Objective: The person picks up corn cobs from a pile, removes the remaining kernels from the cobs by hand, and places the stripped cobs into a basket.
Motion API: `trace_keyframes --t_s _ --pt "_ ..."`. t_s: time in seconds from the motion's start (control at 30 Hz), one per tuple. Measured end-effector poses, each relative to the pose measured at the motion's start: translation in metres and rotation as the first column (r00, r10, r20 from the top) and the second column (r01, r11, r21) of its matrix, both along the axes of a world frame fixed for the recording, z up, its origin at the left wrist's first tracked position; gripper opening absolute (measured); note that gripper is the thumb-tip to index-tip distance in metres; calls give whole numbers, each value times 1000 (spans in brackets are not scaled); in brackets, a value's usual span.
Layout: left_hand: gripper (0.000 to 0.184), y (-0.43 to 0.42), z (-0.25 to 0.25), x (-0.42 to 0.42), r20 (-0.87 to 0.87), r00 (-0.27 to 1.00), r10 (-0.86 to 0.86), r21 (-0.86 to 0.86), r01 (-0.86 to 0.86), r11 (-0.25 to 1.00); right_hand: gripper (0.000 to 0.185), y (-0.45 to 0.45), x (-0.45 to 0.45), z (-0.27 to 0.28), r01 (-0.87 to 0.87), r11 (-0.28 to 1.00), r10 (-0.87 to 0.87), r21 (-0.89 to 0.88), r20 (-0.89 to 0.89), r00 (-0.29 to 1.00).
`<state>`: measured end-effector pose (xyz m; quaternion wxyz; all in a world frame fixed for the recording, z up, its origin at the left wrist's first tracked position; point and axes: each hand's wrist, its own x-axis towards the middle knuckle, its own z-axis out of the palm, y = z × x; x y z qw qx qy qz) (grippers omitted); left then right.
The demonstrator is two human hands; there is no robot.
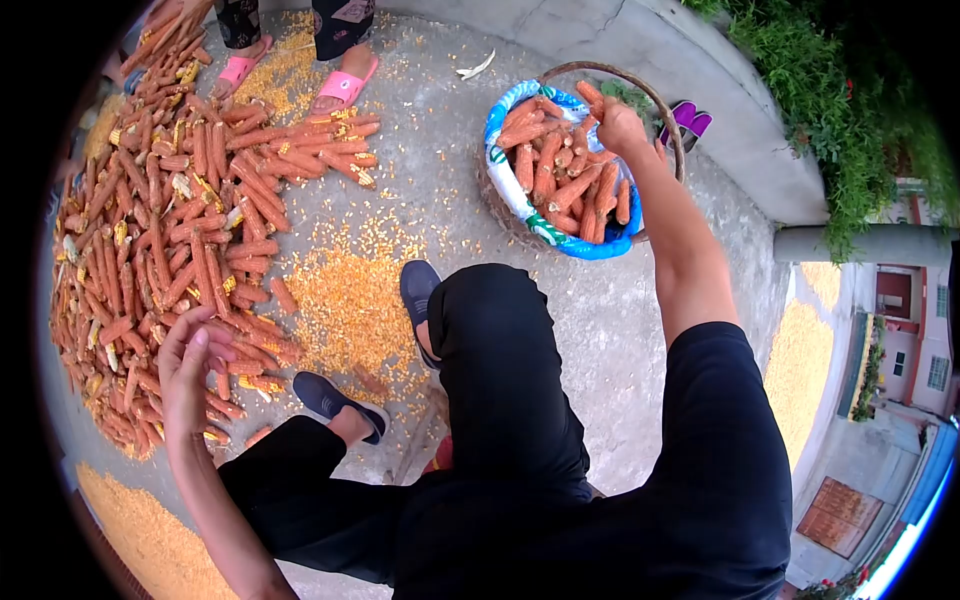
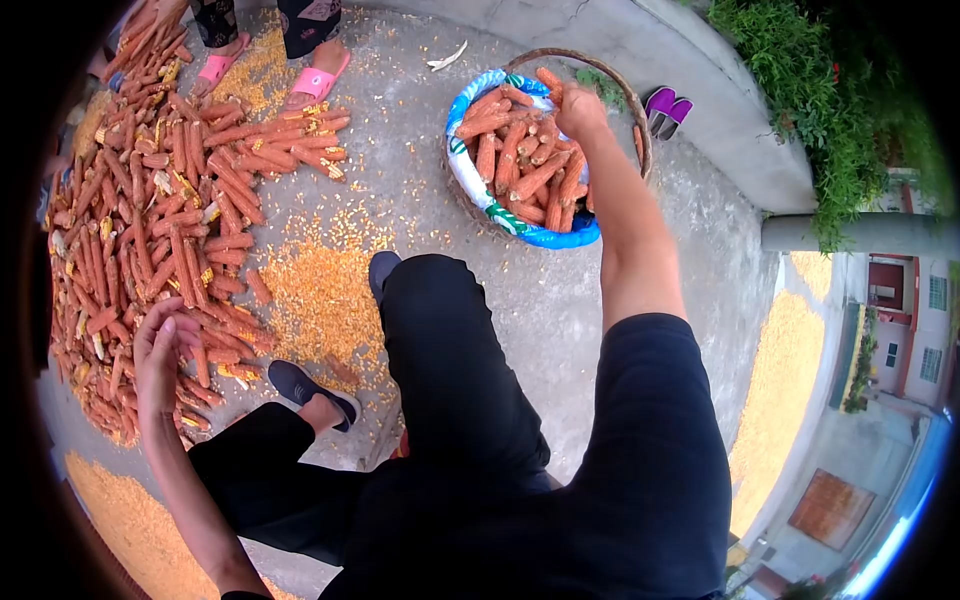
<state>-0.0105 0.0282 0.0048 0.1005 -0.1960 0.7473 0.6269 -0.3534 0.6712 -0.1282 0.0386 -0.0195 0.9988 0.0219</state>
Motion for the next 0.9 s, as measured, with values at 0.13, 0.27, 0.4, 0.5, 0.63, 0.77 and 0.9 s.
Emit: trace_keyframes --t_s 0.13,0.27,0.4,0.5,0.63,0.77,0.9 --pt "37 4 0 -3 -1 1000 1 -5 -1 1000 33 22 10 -11 -8 999 5 -36 -99 995" --pt "38 4 -1 -5 0 1000 -11 -16 11 1000 40 36 19 -6 -141 967 85 -214 -251 964" --pt "37 0 -5 -5 -19 999 -32 -46 31 998 47 37 12 2 -233 945 169 -231 -266 949" --pt "37 -1 -7 -3 -13 999 -30 -69 29 997 55 34 0 3 -271 955 230 -118 -281 932" --pt "37 -3 -2 -1 -28 1000 -9 -80 7 997 60 7 8 -1 29 998 -26 56 -58 998" --pt "39 -4 6 4 -29 1000 7 -98 -10 995 35 0 27 -19 -93 995 93 -32 21 995" --pt "39 -16 5 10 -43 999 -5 -197 -4 980 31 -27 65 -15 -329 911 325 -250 -60 944"
